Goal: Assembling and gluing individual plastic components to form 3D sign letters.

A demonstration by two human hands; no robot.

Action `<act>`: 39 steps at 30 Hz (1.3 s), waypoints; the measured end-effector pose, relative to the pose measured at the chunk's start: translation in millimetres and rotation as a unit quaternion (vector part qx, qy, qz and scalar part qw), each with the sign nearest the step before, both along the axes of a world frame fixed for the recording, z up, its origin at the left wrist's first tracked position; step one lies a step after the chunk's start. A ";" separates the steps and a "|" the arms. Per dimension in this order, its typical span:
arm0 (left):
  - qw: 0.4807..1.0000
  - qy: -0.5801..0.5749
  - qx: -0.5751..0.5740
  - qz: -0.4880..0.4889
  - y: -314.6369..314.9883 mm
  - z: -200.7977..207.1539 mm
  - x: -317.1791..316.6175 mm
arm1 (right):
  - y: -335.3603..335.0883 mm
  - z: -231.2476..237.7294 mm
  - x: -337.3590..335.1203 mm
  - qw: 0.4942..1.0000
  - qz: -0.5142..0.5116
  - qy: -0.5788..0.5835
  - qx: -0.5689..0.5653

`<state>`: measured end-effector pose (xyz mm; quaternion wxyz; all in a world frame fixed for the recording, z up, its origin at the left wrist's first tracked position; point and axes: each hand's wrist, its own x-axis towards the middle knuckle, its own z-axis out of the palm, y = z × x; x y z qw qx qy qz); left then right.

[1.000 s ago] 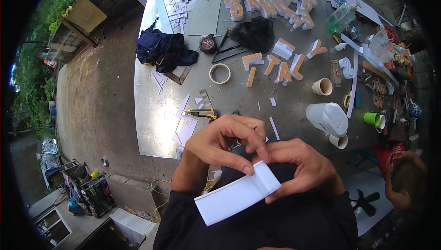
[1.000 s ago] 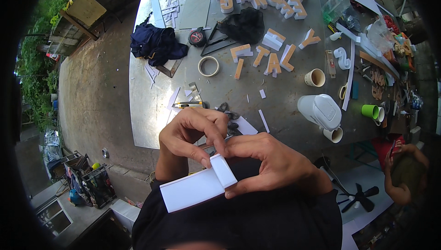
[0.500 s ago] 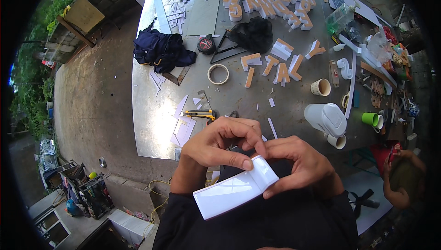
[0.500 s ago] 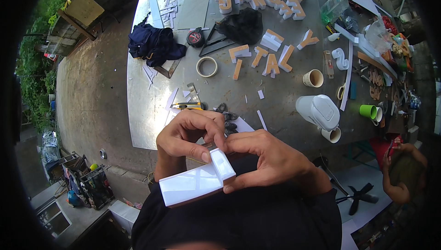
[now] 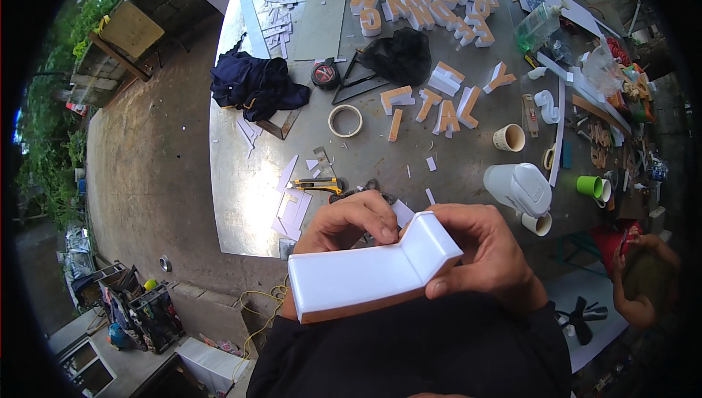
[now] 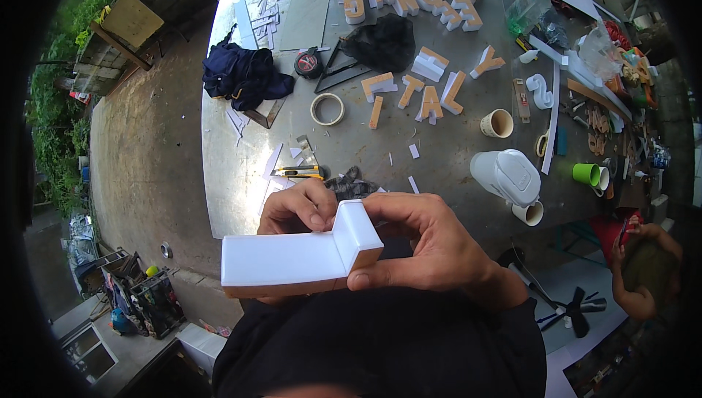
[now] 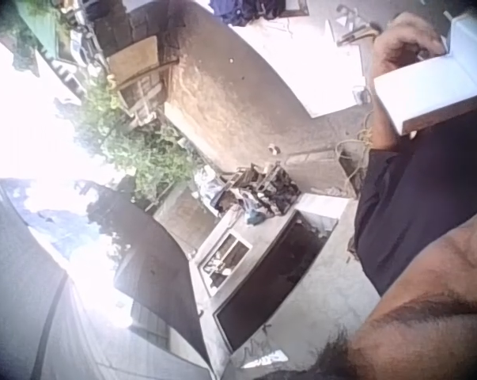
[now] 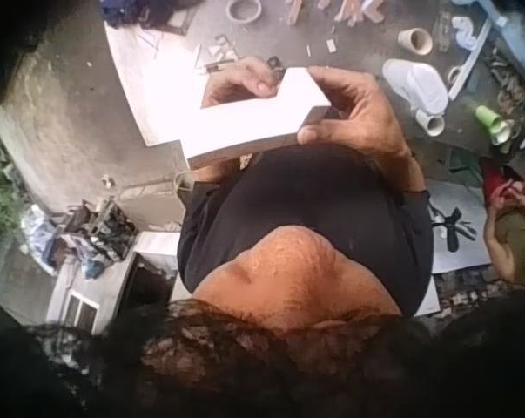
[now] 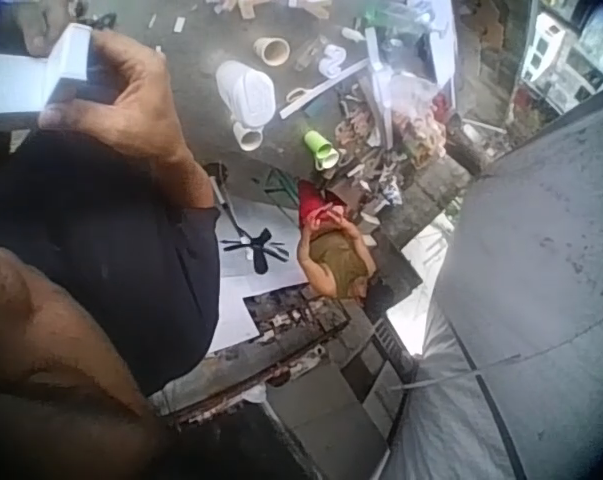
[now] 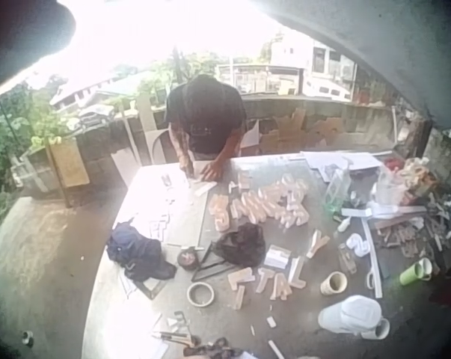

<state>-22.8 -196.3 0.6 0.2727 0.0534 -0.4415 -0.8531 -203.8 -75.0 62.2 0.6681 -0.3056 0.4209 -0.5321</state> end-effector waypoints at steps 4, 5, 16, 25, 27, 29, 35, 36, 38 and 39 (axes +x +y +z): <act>0.996 -0.002 -0.052 0.077 8.3 -3.8 3.8 | 0.8 2.6 4.3 0.999 -0.007 -0.035 0.021; 0.993 0.005 -0.075 0.090 8.2 -6.8 4.3 | 0.9 2.6 5.0 0.999 -0.007 -0.035 0.020; 0.994 0.062 -0.032 0.080 7.1 -20.4 -1.5 | -1.9 -1.8 14.8 0.997 0.000 -0.073 0.012; 0.977 0.001 -0.180 0.115 -0.4 -12.0 -2.4 | -3.1 -1.5 13.4 0.996 0.000 -0.092 0.011; 0.977 -0.004 -0.169 0.132 1.3 -12.1 -4.5 | -3.5 -2.5 13.4 0.995 0.000 -0.096 0.013; 0.975 -0.002 -0.178 0.130 -1.0 -13.7 -4.3 | -4.6 -1.7 13.1 0.995 0.001 -0.099 0.013; 0.983 0.025 -0.138 0.122 -3.4 -23.6 -6.1 | -8.9 -6.1 15.2 0.995 0.000 -0.101 0.008; 0.987 0.045 -0.107 0.113 -2.9 -23.5 -5.4 | -9.6 -7.8 16.6 0.995 0.001 -0.098 0.011; 0.989 0.038 -0.080 0.115 -4.8 -20.2 -5.0 | -11.3 -12.1 17.4 0.996 0.008 -0.091 0.010; 0.992 0.031 -0.050 0.113 -6.4 -18.2 -4.2 | -9.3 -13.4 17.2 0.995 -0.008 -0.095 0.024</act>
